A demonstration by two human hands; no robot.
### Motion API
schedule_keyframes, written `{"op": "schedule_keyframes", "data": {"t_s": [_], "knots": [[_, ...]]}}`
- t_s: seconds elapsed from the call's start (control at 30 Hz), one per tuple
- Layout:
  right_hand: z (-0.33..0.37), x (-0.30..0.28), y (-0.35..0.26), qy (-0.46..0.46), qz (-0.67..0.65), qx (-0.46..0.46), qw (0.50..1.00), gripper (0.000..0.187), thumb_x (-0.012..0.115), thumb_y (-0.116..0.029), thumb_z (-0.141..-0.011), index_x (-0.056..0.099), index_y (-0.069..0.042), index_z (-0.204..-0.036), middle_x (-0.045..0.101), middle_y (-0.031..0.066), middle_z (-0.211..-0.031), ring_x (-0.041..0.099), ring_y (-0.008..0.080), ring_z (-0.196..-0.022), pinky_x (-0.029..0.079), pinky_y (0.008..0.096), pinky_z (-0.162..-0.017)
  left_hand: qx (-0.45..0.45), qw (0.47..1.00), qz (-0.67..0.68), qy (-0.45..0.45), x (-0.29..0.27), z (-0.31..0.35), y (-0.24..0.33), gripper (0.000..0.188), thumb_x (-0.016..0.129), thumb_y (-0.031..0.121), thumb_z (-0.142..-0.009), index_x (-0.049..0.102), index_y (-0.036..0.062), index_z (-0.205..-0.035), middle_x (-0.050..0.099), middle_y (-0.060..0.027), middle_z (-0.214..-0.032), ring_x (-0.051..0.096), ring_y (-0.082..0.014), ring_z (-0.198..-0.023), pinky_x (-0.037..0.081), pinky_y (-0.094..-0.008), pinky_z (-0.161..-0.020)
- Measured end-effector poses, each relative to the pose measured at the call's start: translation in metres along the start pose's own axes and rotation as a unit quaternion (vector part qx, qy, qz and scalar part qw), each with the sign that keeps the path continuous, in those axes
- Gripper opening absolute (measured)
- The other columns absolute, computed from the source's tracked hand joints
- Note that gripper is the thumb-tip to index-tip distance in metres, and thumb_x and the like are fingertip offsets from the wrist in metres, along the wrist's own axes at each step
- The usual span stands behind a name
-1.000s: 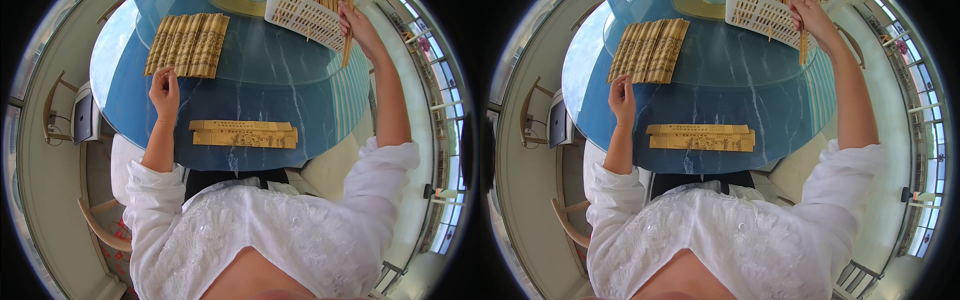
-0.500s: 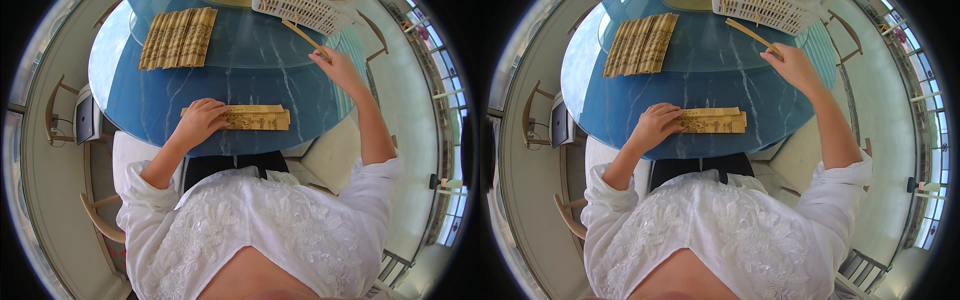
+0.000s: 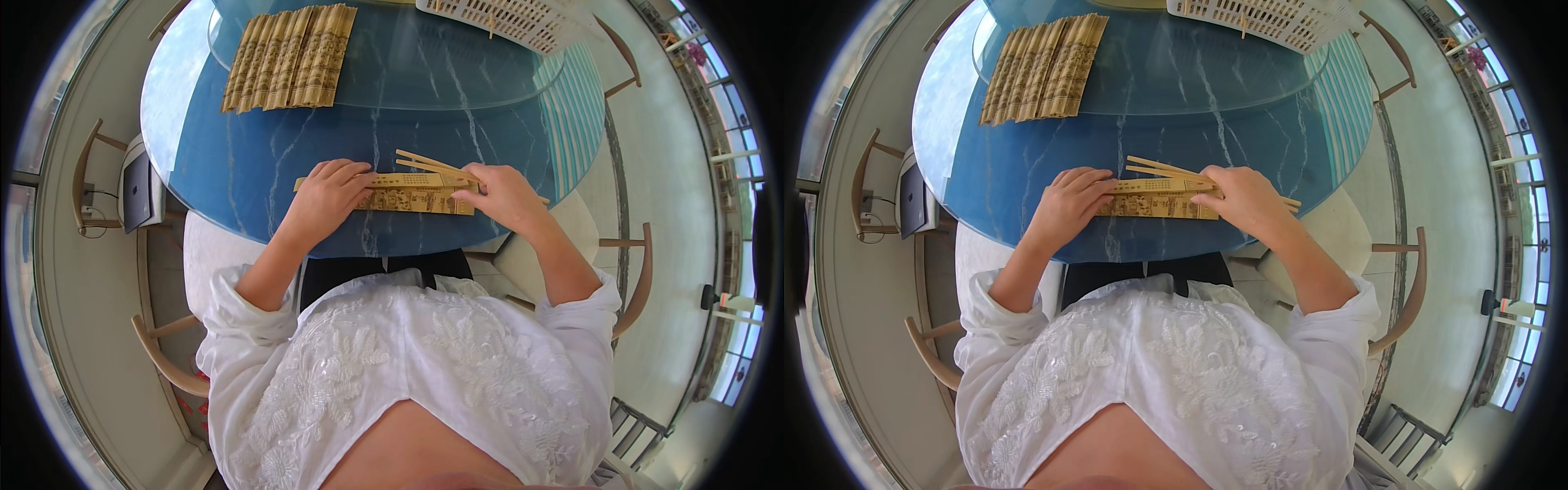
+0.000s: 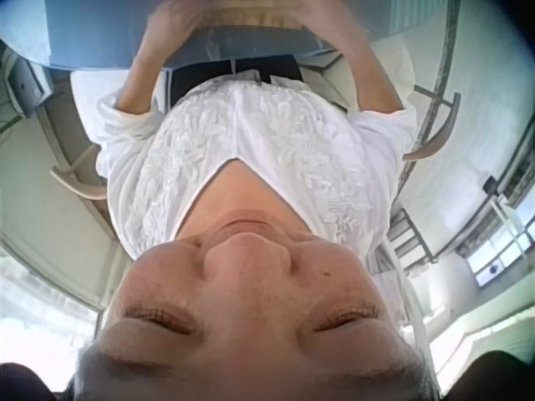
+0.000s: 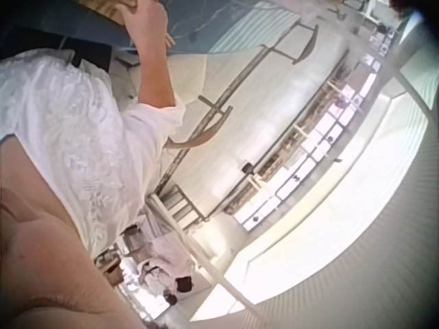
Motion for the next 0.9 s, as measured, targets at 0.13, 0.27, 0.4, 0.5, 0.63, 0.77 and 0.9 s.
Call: {"op": "schedule_keyframes", "data": {"t_s": [0.13, 0.27, 0.4, 0.5, 0.63, 0.77, 0.9], "knots": [[0.03, 0.024, 0.007, 0.033, 0.006, 0.022, 0.999, 0.038, 0.072, -0.031, -0.082, 0.065, -0.009, -0.112, 0.069, 0.0136, -0.098, 0.065, 0.0317, -0.091, 0.051, 0.0397, -0.077, 0.038, 0.999, -0.031, 0.005, -0.009, 0.011, 0.017, 0.026, 0.073, 0.016, -0.078, 0.069, 0.006, -0.102, 0.064, -0.0035, -0.114, 0.06, -0.0235, -0.106, 0.05, -0.0376, -0.087], [0.04, 0.027, 0.016, 0.131, -0.042, -0.059, 0.989, 0.029, 0.071, -0.023, -0.083, 0.067, -0.008, -0.108, 0.069, 0.011, -0.093, 0.065, 0.03, -0.082, 0.05, 0.038, -0.071, 0.023, 0.999, -0.037, 0.021, 0.002, 0.023, 0.015, 0.027, 0.074, 0.015, -0.076, 0.069, 0.004, -0.1, 0.066, -0.0052, -0.111, 0.061, -0.0239, -0.106, 0.049, -0.0379, -0.09], [0.048, 0.018, 0.019, 0.179, -0.077, -0.079, 0.978, 0.019, 0.069, -0.013, -0.084, 0.068, -0.006, -0.102, 0.067, 0.0092, -0.084, 0.061, 0.026, -0.07, 0.047, 0.0343, -0.064, -0.002, 0.999, -0.024, 0.049, -0.005, 0.025, 0.017, 0.023, 0.073, 0.009, -0.078, 0.069, 0.0036, -0.1, 0.069, -0.0065, -0.107, 0.063, -0.0249, -0.104, 0.05, -0.0377, -0.09], [0.056, 0.008, 0.021, 0.224, -0.137, -0.034, 0.964, 0.013, 0.067, -0.01, -0.086, 0.068, -0.004, -0.099, 0.063, 0.0072, -0.074, 0.057, 0.018, -0.062, 0.044, 0.0292, -0.06, -0.035, 0.993, -0.061, 0.099, -0.03, 0.023, 0.021, 0.022, 0.071, 0.005, -0.079, 0.069, 0.0035, -0.101, 0.069, -0.0076, -0.106, 0.064, -0.0263, -0.102, 0.051, -0.0366, -0.088], [0.074, 0.006, 0.029, 0.262, -0.251, 0.013, 0.932, 0.012, 0.066, -0.013, -0.091, 0.067, -0.001, -0.095, 0.057, 0.0014, -0.065, 0.048, 0.0067, -0.06, 0.038, 0.0233, -0.056, -0.179, 0.949, -0.026, 0.259, -0.064, 0.052, 0.006, 0.019, 0.072, 0.005, -0.081, 0.068, 0.0051, -0.099, 0.069, -0.0085, -0.107, 0.065, -0.0264, -0.096, 0.05, -0.0345, -0.086], [0.081, 0.021, 0.031, 0.229, -0.334, 0.028, 0.914, 0.016, 0.066, -0.016, -0.093, 0.067, 0.0, -0.092, 0.054, -0.0032, -0.064, 0.044, 0.0043, -0.059, 0.034, 0.0225, -0.053, -0.331, 0.859, 0.197, 0.337, -0.048, 0.094, -0.012, 0.024, 0.063, 0.012, -0.094, 0.062, 0.0001, -0.116, 0.068, -0.0089, -0.102, 0.064, -0.0166, -0.089, 0.051, -0.0292, -0.079], [0.078, 0.043, 0.022, 0.138, -0.391, 0.042, 0.909, 0.016, 0.066, -0.017, -0.093, 0.066, 0.0, -0.091, 0.051, -0.0045, -0.063, 0.041, 0.0042, -0.057, 0.032, 0.0229, -0.052, -0.319, 0.754, 0.571, 0.057, 0.033, 0.068, 0.016, 0.055, 0.04, 0.04, -0.104, 0.045, -0.0037, -0.136, 0.056, -0.0188, -0.127, 0.06, -0.029, -0.111, 0.049, -0.0388, -0.095]]}}
Point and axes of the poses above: each hand's wrist, its own z-axis away from the middle knuckle, its own x-axis out of the palm, y = z × x, the point moved 8 cm from there along -z, towards the middle knuckle
